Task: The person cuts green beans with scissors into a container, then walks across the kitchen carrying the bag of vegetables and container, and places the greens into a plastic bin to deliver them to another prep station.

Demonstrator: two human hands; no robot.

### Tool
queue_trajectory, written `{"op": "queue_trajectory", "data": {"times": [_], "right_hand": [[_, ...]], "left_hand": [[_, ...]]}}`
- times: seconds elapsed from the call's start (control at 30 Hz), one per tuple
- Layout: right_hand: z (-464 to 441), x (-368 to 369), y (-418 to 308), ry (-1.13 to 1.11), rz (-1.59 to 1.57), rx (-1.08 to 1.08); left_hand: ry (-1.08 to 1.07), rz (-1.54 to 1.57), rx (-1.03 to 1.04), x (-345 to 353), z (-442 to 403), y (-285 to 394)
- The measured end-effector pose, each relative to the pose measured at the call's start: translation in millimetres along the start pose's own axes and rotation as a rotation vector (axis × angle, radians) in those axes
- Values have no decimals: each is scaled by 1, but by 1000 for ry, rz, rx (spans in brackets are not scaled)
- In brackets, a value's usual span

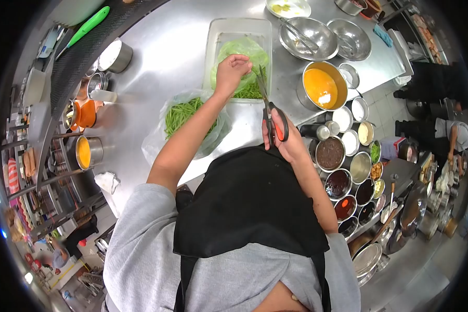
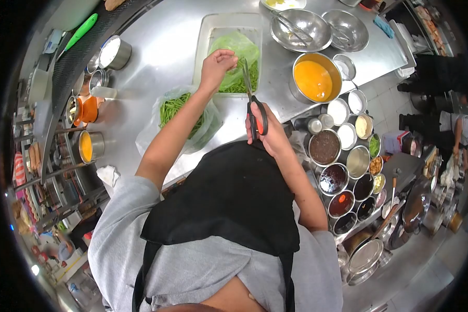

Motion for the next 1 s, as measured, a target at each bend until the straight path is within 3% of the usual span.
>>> {"op": "queue_trajectory", "data": {"times": [0.17, 0.33, 0.4, 0.47, 0.57, 0.6, 0.67, 0.73, 0.8, 0.87, 0.93, 1.0], "right_hand": [[0, -2, 3, 17, 65, -43], [8, -6, 5, 63, 76, -32], [15, -10, 1, 69, 84, -39], [21, -18, -2, 83, 71, -50], [27, -26, -2, 137, 76, -51], [28, -28, -3, 147, 80, -52], [25, -30, -2, 153, 102, -53], [23, -27, -1, 172, 131, -41], [16, -22, 4, 171, 131, -35], [11, -16, 7, 169, 133, -34], [9, -9, 6, 162, 165, -6], [13, -8, 2, 175, 200, 10]], "left_hand": [[14, 46, 0, 6, 3, -16], [78, -15, 21, -12, 32, 13], [32, -642, 282, -37, 72, 57], [-40, -1023, 101, -63, 105, 84], [-165, -1305, -8, -104, 111, 63], [-169, -1314, -15, -104, 109, 65], [-34, -1336, 173, -95, 103, 71], [98, -1130, 279, -67, 73, 83], [104, -1149, 262, -53, 14, 54], [60, -1570, -56, -46, -59, 2], [-33, -1676, -222, -49, -92, -39], [18, -1634, -211, -49, -94, -44]]}}
Point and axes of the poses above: each hand's wrist, its own z-axis away from the middle knuckle, its own x-axis out of the palm, y = z × x, the point moved 1 cm from there along -z, towards the middle knuckle, and after that the axes turned 10 degrees about -x, right-handed, at the moved point
